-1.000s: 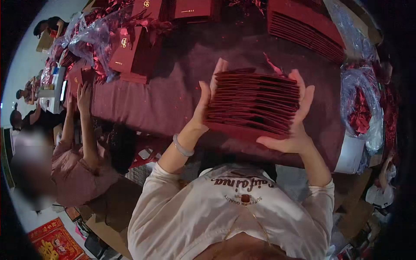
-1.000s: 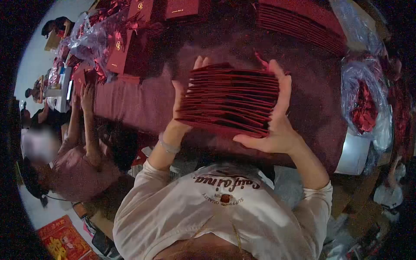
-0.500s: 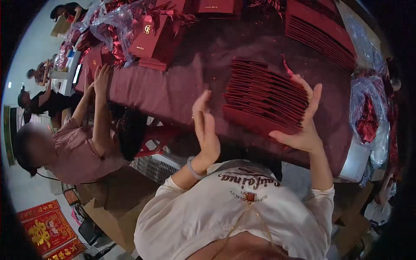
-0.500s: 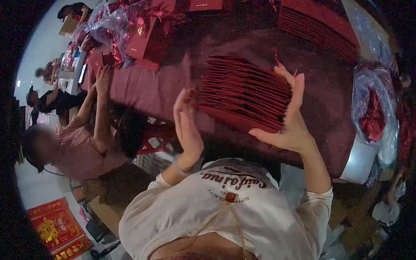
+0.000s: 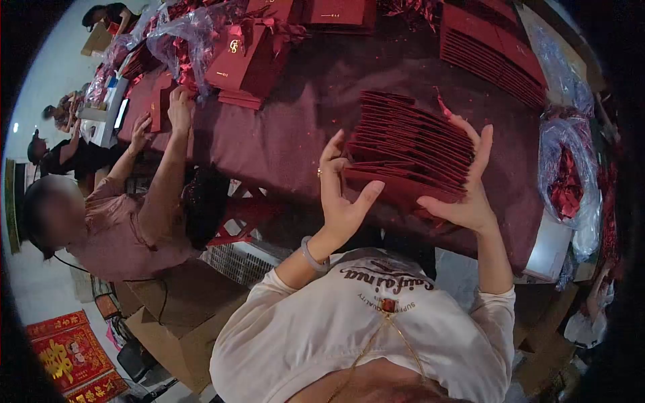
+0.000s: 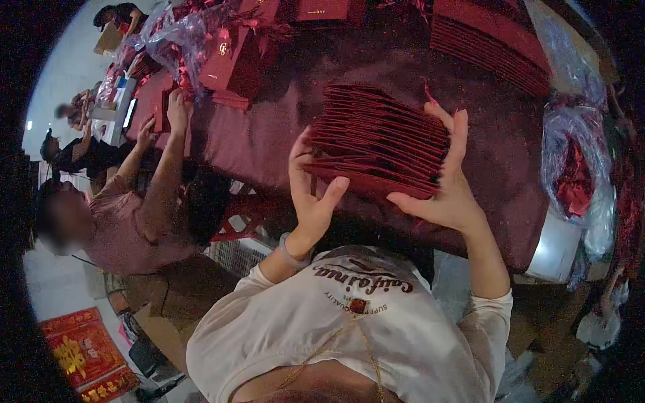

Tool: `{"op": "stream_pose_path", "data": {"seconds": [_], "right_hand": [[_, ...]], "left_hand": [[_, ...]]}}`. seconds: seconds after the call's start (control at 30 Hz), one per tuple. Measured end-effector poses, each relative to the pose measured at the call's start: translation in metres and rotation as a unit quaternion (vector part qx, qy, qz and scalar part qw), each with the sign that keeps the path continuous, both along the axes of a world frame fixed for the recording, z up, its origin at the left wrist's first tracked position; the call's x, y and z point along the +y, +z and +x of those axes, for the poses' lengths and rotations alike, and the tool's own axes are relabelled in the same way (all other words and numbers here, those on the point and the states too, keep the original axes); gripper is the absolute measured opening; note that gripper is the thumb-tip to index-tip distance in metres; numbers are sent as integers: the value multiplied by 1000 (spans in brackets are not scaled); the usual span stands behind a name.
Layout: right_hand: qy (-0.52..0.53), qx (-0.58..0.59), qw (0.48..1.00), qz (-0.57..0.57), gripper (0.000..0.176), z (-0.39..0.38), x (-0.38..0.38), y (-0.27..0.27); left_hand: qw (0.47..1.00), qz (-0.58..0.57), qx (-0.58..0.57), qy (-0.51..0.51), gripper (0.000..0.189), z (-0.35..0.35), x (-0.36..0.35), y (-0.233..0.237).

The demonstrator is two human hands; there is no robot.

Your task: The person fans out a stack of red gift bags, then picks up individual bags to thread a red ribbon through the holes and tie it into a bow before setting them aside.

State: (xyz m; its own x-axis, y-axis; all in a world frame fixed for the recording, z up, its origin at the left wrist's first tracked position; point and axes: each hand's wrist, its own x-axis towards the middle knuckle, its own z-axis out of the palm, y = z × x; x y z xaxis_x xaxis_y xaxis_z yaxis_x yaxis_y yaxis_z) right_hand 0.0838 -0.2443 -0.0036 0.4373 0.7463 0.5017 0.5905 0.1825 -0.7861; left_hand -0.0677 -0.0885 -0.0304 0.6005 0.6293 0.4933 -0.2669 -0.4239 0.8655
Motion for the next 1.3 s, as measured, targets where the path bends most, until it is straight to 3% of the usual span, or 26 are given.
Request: {"op": "stream_pose_path", "data": {"seconds": [0.07, 0.3, 0.4, 0.47, 0.6, 0.7, 0.77, 0.83, 1.03, 1.07, 1.13, 1.3], "right_hand": [[6, -9, 1000, 2, 135, 1, 0, -1], [-3, 20, 1000, -4, 135, -2, 0, -4], [-5, 32, 999, -5, 134, -2, 0, -2], [-7, 23, 1000, -9, 134, -2, 0, 0], [-2, 36, 999, 1, 131, -4, 2, -1], [1, 32, 999, 1, 130, -3, 0, -2], [1, 48, 999, 2, 129, -4, 0, -2], [4, 73, 997, 11, 129, -6, 1, -2], [3, 39, 999, 6, 128, -1, -1, -2], [7, 58, 998, 10, 128, -2, -1, -3], [11, 75, 997, 15, 128, -3, 0, -4], [22, 91, 995, 33, 128, -2, 1, -6]], "left_hand": [[976, -160, -81, -122, 42, 3, -2, 0], [973, -186, -54, -123, 42, -4, -8, 2], [985, -131, -41, -104, 48, -6, -7, -3], [989, -115, -43, -80, 67, -6, -7, -6], [991, -86, -80, -57, 80, 0, 1, -4], [994, 47, 68, -74, 98, 6, 21, -1], [994, 22, 72, -74, 97, 9, 18, -2], [988, -120, 53, -85, 91, 10, 14, -4], [996, 82, 39, -26, 78, 15, 24, -4], [995, 83, 38, -26, 78, 18, 25, -2], [983, -96, -28, -154, 76, 25, 26, 1], [977, -89, -36, -189, 76, 31, 30, -1]]}}
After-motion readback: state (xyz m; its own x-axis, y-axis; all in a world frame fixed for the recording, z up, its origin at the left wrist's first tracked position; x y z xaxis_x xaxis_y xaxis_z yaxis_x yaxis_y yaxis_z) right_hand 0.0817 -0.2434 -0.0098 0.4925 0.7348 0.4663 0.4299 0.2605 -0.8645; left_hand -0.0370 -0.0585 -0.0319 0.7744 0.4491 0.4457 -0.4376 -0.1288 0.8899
